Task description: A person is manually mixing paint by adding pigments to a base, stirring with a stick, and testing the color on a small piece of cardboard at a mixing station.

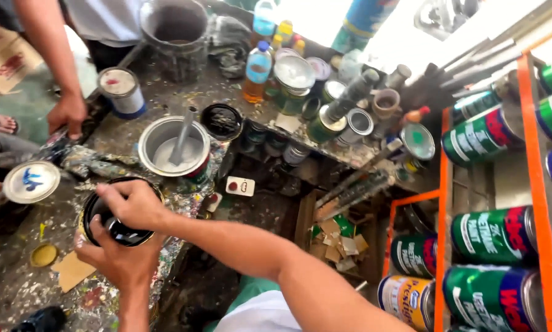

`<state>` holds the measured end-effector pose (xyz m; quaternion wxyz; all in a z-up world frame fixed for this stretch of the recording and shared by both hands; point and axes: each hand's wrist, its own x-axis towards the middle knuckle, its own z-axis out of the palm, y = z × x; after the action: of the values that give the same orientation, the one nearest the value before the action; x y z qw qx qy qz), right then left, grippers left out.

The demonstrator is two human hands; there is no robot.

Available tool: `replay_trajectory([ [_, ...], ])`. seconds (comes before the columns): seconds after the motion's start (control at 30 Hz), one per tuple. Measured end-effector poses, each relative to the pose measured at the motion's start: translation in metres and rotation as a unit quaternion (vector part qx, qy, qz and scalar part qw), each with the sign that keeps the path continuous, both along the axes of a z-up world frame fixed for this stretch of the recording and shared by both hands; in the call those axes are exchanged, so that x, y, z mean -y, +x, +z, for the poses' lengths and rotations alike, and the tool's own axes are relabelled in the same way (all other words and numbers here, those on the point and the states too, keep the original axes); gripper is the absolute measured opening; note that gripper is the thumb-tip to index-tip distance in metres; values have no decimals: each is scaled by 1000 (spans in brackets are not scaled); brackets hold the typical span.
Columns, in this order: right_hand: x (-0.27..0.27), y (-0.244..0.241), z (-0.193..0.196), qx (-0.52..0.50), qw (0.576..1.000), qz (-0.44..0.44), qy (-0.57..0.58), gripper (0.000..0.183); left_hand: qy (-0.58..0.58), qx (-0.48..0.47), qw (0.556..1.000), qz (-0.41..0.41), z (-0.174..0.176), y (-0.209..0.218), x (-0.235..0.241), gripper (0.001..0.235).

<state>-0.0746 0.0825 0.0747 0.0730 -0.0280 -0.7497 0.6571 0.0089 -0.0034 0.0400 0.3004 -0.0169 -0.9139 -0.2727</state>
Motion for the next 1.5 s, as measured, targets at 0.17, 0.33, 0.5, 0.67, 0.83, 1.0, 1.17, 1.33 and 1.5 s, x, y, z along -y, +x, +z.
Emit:
replay_trajectory([
  [0.17, 0, 0, 22, -130, 982, 75, 113, 53, -38, -20, 996, -83, -11, -10, 37, 100],
  [0.33, 7, 13, 1, 56, 995, 76, 9, 60, -7, 70, 978, -196, 3, -4, 49, 141],
  [0.5, 13, -3, -14, -67, 991, 69, 89, 44, 0, 105, 991, -86, -2, 11, 24, 146],
  [0.67, 4, 7, 10, 49, 994, 100, -8, 56, -5, 37, 994, -99, 10, 5, 22, 115],
  [0.83, 16, 2, 14, -197, 972, 73, 101, 50, 35, 7, 992, -118, 0, 2, 28, 126],
  [1.0, 6, 9, 13, -77, 991, 96, 43, 55, 16, 47, 989, -141, 0, -3, 40, 125],
  [1.17, 17, -21, -59, -146, 985, 88, 32, 32, 234, 231, 943, -44, 19, -5, 38, 146],
  [1.33, -15, -22, -56, -79, 996, 45, 11, 46, 271, 9, 953, -138, -34, 7, 37, 153],
  [1.5, -17, 3, -7, -208, 965, 125, -101, 53, 309, 70, 942, -109, -32, 11, 31, 164],
])
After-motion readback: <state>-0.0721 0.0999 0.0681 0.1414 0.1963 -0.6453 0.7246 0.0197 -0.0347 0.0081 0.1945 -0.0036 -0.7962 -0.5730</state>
